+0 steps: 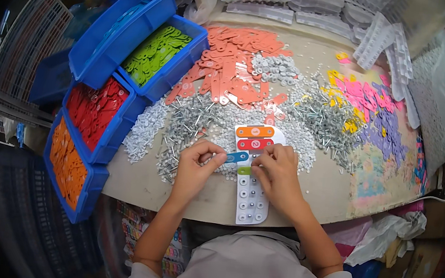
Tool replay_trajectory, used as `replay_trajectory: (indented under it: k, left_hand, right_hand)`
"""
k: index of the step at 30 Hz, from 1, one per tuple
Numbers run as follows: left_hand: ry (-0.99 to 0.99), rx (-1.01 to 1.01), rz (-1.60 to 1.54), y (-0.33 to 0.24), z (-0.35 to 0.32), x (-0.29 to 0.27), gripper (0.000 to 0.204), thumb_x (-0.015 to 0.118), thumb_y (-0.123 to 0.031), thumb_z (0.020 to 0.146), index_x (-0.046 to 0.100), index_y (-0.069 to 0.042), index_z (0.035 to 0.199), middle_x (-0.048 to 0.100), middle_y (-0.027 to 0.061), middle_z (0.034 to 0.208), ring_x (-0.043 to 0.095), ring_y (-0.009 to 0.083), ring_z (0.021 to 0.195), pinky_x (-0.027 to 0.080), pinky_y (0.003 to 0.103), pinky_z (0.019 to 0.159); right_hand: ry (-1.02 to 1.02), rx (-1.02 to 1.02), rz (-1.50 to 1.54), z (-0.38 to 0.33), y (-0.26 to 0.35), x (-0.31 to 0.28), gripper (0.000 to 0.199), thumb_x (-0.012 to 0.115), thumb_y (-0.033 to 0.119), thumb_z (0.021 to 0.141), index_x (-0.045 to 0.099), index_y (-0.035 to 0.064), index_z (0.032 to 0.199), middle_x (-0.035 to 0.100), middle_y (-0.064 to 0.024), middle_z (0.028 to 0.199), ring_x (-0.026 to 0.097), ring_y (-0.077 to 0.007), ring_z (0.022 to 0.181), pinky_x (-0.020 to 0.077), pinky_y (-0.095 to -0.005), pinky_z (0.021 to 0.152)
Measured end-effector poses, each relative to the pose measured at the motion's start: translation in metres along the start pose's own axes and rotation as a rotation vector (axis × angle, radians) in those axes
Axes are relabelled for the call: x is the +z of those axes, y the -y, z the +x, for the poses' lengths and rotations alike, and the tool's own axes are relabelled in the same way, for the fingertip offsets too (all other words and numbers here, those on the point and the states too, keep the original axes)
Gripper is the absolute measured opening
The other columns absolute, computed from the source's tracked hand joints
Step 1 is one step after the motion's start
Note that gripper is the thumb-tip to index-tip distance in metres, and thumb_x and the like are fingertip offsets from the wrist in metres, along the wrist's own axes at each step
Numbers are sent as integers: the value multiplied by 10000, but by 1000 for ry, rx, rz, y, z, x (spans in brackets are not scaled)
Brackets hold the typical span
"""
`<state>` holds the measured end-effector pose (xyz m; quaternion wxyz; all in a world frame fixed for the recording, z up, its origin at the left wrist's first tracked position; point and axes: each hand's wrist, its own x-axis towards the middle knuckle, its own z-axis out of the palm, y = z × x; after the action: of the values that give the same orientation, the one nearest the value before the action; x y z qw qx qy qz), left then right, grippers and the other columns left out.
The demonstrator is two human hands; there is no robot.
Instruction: Assembling small colorful plastic components into a white frame on a factory workbench.
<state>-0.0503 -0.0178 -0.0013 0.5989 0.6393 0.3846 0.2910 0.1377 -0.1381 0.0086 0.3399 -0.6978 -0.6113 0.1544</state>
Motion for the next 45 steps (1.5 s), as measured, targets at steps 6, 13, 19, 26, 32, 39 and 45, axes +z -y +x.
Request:
replay_trajectory:
  k: [6, 13, 19, 26, 32, 39, 45]
  left_hand:
    - [102, 1, 83, 5, 12, 10, 88, 750, -57, 870, 716, 9, 917, 467, -83, 713, 410, 17, 680, 314, 204, 588]
    - [122, 198, 351, 3, 27, 35, 101, 772, -125, 794, 731, -65, 863, 534, 3, 640, 497, 179, 673, 381, 354, 702]
    - [86, 269, 570, 0, 28, 42, 124, 790, -176, 784, 697, -97, 810, 598, 0, 698, 532, 204, 748, 361, 373, 780]
    - [24, 414, 634, -8, 31, 46, 139, 811, -169, 768, 710, -100, 834, 580, 4, 736, 524, 195, 751, 371, 361, 791]
    - [103, 423, 649, -9, 105, 38, 199, 800, -164, 778, 709, -37, 901, 624, 71, 859, 608, 264, 899, 475, 394, 787]
    - [93, 632, 950, 8, 149, 36, 145, 749, -140, 819, 717, -26, 903, 618, 106, 877, 629, 307, 874, 502, 426, 787]
    - [-8, 581, 877, 1, 144, 31, 135, 689, -148, 866, 682, -14, 855, 596, 124, 846, 612, 338, 868, 492, 450, 727]
  right_hand:
    - [-117, 102, -53, -5, -3, 10, 265, 807, 156, 778, 644, 76, 972, 558, -77, 1025, 507, -280, 1008, 361, -410, 917]
    - [-234, 179, -83, -12, -1, 15, 488, 841, 208, 763, 569, 39, 1131, 563, -99, 1065, 505, -291, 1019, 354, -420, 925]
    - [-243, 180, -84, -12, -3, 18, 537, 864, 210, 739, 539, 32, 1128, 554, -102, 1055, 500, -281, 991, 356, -412, 915]
    - [-228, 209, -51, -13, -4, 16, 504, 840, 232, 769, 557, 46, 1142, 558, -98, 1062, 500, -292, 1006, 347, -431, 909]
    - [-241, 186, -74, -14, -6, 18, 478, 842, 222, 766, 560, 42, 1108, 567, -102, 1045, 507, -283, 984, 354, -414, 899]
    - [-379, 93, -101, -21, -15, -15, 332, 801, 162, 791, 614, 64, 1048, 609, -105, 1016, 544, -302, 996, 368, -430, 904]
    - [-631, 257, -354, -32, -89, -90, 73, 638, 91, 929, 667, 47, 978, 637, -103, 934, 561, -299, 963, 385, -424, 895]
